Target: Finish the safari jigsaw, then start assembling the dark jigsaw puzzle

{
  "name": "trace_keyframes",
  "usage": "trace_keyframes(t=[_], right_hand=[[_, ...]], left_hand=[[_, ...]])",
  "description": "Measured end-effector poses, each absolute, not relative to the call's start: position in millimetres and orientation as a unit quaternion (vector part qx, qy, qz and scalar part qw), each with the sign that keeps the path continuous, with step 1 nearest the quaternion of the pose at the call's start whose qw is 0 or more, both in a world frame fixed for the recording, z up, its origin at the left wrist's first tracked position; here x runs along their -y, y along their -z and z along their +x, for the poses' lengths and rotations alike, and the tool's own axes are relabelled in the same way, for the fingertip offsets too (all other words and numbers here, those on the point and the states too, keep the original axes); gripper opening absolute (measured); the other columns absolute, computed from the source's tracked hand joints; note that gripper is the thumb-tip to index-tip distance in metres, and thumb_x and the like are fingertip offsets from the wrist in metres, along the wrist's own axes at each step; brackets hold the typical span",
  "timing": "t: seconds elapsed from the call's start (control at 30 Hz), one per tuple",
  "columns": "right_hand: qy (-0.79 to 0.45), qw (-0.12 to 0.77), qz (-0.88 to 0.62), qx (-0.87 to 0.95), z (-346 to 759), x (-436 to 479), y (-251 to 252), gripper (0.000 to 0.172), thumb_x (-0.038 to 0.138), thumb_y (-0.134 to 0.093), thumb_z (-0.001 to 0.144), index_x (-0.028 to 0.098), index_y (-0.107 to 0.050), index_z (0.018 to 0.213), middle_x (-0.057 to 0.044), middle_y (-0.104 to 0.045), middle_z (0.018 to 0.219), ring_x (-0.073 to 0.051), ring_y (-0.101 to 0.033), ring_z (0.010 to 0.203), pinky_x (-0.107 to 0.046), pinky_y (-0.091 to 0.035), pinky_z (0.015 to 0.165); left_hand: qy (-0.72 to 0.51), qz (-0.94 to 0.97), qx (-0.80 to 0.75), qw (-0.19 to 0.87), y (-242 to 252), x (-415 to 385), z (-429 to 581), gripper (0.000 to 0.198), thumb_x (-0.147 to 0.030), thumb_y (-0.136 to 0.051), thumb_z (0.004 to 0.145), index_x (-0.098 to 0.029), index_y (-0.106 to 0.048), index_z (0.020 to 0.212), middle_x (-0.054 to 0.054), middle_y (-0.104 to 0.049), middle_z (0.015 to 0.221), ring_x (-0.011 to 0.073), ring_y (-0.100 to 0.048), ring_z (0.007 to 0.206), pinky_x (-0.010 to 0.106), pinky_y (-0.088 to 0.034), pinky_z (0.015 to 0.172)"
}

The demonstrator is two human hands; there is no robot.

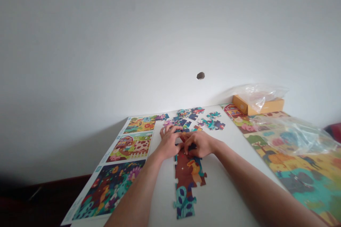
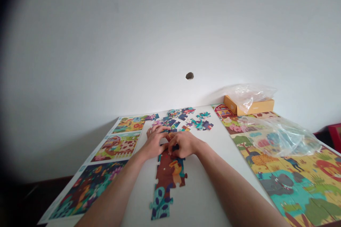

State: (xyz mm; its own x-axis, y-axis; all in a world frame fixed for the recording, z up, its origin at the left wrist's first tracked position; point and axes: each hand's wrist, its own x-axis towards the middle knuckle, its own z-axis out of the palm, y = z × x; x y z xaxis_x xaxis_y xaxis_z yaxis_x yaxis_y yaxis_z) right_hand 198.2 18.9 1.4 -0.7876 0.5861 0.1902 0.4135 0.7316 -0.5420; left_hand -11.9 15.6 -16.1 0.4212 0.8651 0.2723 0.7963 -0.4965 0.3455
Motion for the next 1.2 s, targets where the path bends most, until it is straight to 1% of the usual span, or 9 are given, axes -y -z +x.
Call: trace_keyframes(t=[0.37, 0.53, 0.6, 0.7, 0.8, 0.9, 1.0, 1.07, 1.2], right_hand=[[-0.235, 0.174, -0.269, 0.918, 197, -18, 0, 0.015, 0.020, -0.071, 0.070, 0.026, -0.078, 0.082, 0.001, -0.065, 0.092, -0.013, -0.061, 0.081, -0.022, -0.045, 0.072], [-0.243, 0.214, -0.272, 0.906, 202, -21, 0, 0.018, 0.016, -0.069, 0.070, 0.026, -0.079, 0.081, 0.001, -0.067, 0.089, -0.012, -0.061, 0.077, -0.021, -0.045, 0.070], [-0.220, 0.259, -0.344, 0.876, 209, -25, -2, 0.021, 0.013, -0.064, 0.073, 0.025, -0.079, 0.082, 0.000, -0.068, 0.085, -0.013, -0.062, 0.076, -0.022, -0.045, 0.071], [-0.123, 0.314, -0.571, 0.749, 219, -31, -6, 0.027, 0.015, -0.056, 0.080, 0.025, -0.078, 0.090, -0.003, -0.071, 0.092, -0.017, -0.063, 0.082, -0.026, -0.046, 0.072], [-0.073, 0.281, -0.705, 0.647, 225, -36, -7, 0.031, 0.017, -0.054, 0.081, 0.028, -0.078, 0.098, -0.005, -0.072, 0.103, -0.021, -0.065, 0.090, -0.028, -0.046, 0.072], [-0.077, 0.235, -0.714, 0.655, 224, -37, -4, 0.027, 0.031, -0.060, 0.084, 0.030, -0.077, 0.105, -0.006, -0.072, 0.106, -0.022, -0.066, 0.091, -0.030, -0.047, 0.073], [-0.084, 0.208, -0.704, 0.674, 220, -36, -2, 0.031, 0.049, -0.063, 0.084, 0.031, -0.077, 0.105, -0.007, -0.072, 0.108, -0.024, -0.067, 0.091, -0.033, -0.048, 0.075], [-0.091, 0.190, -0.698, 0.684, 218, -35, -1, 0.030, 0.050, -0.063, 0.084, 0.032, -0.077, 0.104, -0.006, -0.072, 0.108, -0.025, -0.067, 0.092, -0.034, -0.048, 0.076], [-0.100, 0.168, -0.689, 0.698, 217, -34, -1, 0.025, 0.041, -0.063, 0.083, 0.033, -0.077, 0.102, -0.005, -0.072, 0.107, -0.026, -0.068, 0.094, -0.033, -0.048, 0.076]], left_hand=[[-0.214, 0.841, -0.490, 0.078, 17, -16, -13, 0.003, -0.025, -0.070, 0.073, -0.026, -0.070, 0.077, 0.000, -0.061, 0.136, 0.0342, -0.038, 0.134, 0.062, -0.017, 0.116], [-0.216, 0.840, -0.491, 0.079, 16, -16, -12, 0.004, -0.026, -0.073, 0.074, -0.027, -0.072, 0.078, 0.001, -0.061, 0.134, 0.0346, -0.037, 0.135, 0.063, -0.016, 0.115], [-0.216, 0.838, -0.493, 0.086, 15, -15, -11, 0.004, -0.027, -0.074, 0.075, -0.027, -0.073, 0.079, 0.001, -0.062, 0.133, 0.0350, -0.036, 0.135, 0.065, -0.016, 0.115], [-0.214, 0.837, -0.495, 0.093, 13, -13, -10, 0.006, -0.026, -0.075, 0.075, -0.028, -0.073, 0.079, 0.000, -0.062, 0.133, 0.0347, -0.036, 0.135, 0.065, -0.016, 0.115], [-0.214, 0.837, -0.494, 0.093, 13, -13, -10, 0.006, -0.025, -0.075, 0.074, -0.028, -0.073, 0.079, 0.000, -0.061, 0.134, 0.0342, -0.036, 0.135, 0.065, -0.016, 0.115], [-0.218, 0.838, -0.491, 0.091, 15, -14, -11, 0.007, -0.026, -0.075, 0.074, -0.028, -0.073, 0.080, 0.000, -0.061, 0.135, 0.0339, -0.036, 0.135, 0.065, -0.016, 0.115], [-0.218, 0.841, -0.487, 0.090, 16, -15, -11, 0.006, -0.026, -0.075, 0.074, -0.029, -0.074, 0.080, -0.001, -0.061, 0.135, 0.0333, -0.037, 0.135, 0.063, -0.017, 0.116], [-0.216, 0.842, -0.487, 0.090, 15, -15, -11, 0.007, -0.025, -0.075, 0.074, -0.029, -0.074, 0.079, -0.001, -0.061, 0.135, 0.0330, -0.037, 0.134, 0.063, -0.017, 0.116], [-0.214, 0.841, -0.488, 0.092, 12, -14, -11, 0.007, -0.025, -0.076, 0.074, -0.029, -0.074, 0.079, -0.001, -0.061, 0.135, 0.0329, -0.037, 0.134, 0.062, -0.018, 0.116]])
